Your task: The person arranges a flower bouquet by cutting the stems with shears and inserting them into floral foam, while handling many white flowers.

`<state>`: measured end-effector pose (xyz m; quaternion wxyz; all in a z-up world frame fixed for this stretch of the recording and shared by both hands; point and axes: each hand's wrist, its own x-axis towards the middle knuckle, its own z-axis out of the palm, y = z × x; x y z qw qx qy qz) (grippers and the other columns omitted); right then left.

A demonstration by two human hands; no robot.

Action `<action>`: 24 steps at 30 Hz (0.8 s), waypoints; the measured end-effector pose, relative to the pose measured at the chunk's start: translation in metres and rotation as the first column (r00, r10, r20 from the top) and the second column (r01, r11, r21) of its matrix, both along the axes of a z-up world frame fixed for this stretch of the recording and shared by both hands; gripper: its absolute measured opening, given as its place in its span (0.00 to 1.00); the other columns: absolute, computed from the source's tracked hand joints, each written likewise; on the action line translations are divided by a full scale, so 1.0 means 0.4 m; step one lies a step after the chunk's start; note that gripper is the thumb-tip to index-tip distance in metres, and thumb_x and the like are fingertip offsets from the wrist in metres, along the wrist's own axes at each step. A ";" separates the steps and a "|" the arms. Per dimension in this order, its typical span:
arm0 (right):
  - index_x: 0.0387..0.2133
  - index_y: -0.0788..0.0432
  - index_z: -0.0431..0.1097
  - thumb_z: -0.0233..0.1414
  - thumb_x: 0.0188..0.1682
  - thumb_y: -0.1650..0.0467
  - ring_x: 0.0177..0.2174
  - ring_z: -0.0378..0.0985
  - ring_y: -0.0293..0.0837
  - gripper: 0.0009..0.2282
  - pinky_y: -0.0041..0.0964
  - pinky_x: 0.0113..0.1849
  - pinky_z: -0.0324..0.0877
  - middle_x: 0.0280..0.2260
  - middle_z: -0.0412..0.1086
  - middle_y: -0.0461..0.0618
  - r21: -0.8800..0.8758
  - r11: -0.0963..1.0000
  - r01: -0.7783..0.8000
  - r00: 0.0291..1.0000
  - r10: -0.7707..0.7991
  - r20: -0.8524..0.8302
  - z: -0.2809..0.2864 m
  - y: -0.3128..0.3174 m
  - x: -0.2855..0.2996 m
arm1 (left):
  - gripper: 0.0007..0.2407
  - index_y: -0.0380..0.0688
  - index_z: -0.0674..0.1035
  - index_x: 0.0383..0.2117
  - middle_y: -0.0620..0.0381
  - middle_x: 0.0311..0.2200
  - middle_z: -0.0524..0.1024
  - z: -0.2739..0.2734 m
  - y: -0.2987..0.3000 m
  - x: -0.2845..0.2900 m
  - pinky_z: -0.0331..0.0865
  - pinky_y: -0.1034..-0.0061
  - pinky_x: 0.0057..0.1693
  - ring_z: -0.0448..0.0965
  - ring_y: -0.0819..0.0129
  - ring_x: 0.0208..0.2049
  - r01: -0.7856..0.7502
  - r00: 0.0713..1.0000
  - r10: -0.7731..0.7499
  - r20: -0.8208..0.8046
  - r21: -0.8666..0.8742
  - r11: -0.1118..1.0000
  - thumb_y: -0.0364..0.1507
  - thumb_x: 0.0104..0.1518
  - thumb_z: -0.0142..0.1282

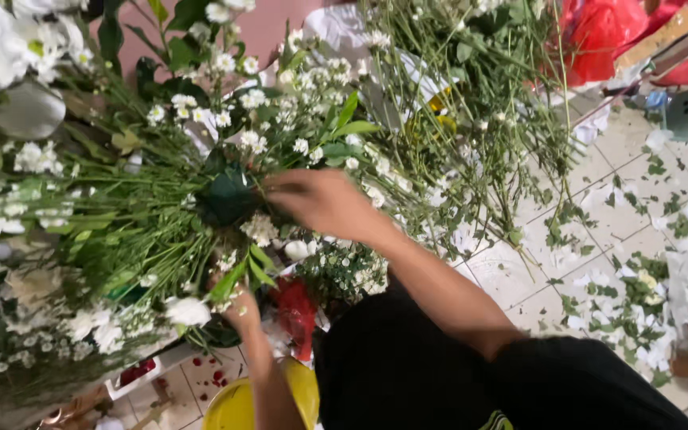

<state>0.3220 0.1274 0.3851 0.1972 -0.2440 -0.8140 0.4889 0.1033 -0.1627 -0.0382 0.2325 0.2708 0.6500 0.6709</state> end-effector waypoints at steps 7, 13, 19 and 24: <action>0.44 0.62 0.77 0.49 0.54 0.79 0.18 0.71 0.32 0.11 0.21 0.19 0.65 0.32 0.78 0.50 -0.154 0.732 0.664 0.746 -0.636 0.196 -0.272 0.329 0.251 | 0.08 0.37 0.82 0.44 0.49 0.38 0.82 0.234 -0.011 0.232 0.78 0.74 0.42 0.81 0.64 0.35 -0.202 0.979 0.193 -0.064 -0.409 0.890 0.25 0.62 0.56; 0.38 0.56 0.77 0.53 0.54 0.64 0.30 0.81 0.57 0.10 0.54 0.32 0.76 0.31 0.77 0.56 0.318 0.865 0.387 0.601 -0.499 0.624 -0.569 0.425 0.167 | 0.13 0.59 0.84 0.46 0.68 0.48 0.84 0.310 0.086 0.343 0.70 0.76 0.57 0.82 0.72 0.49 0.147 0.964 -0.263 -0.047 -0.730 0.667 0.41 0.61 0.52; 0.43 0.55 0.77 0.53 0.49 0.77 0.39 0.83 0.48 0.11 0.42 0.45 0.77 0.40 0.80 0.52 0.067 0.778 0.625 0.779 -0.627 0.011 -0.465 0.369 0.263 | 0.10 0.57 0.87 0.42 0.68 0.43 0.88 0.517 0.136 0.437 0.72 0.81 0.55 0.85 0.78 0.45 0.227 0.969 -0.235 0.079 -0.666 0.711 0.36 0.58 0.57; 0.43 0.63 0.73 0.53 0.54 0.76 0.47 0.75 0.55 0.06 0.42 0.52 0.76 0.52 0.63 0.60 -0.126 0.737 0.664 0.731 -0.676 -0.100 -0.287 0.276 0.374 | 0.11 0.55 0.85 0.42 0.65 0.42 0.88 0.745 0.236 0.503 0.74 0.80 0.53 0.88 0.72 0.46 0.392 0.897 -0.440 0.051 -0.553 0.735 0.40 0.60 0.53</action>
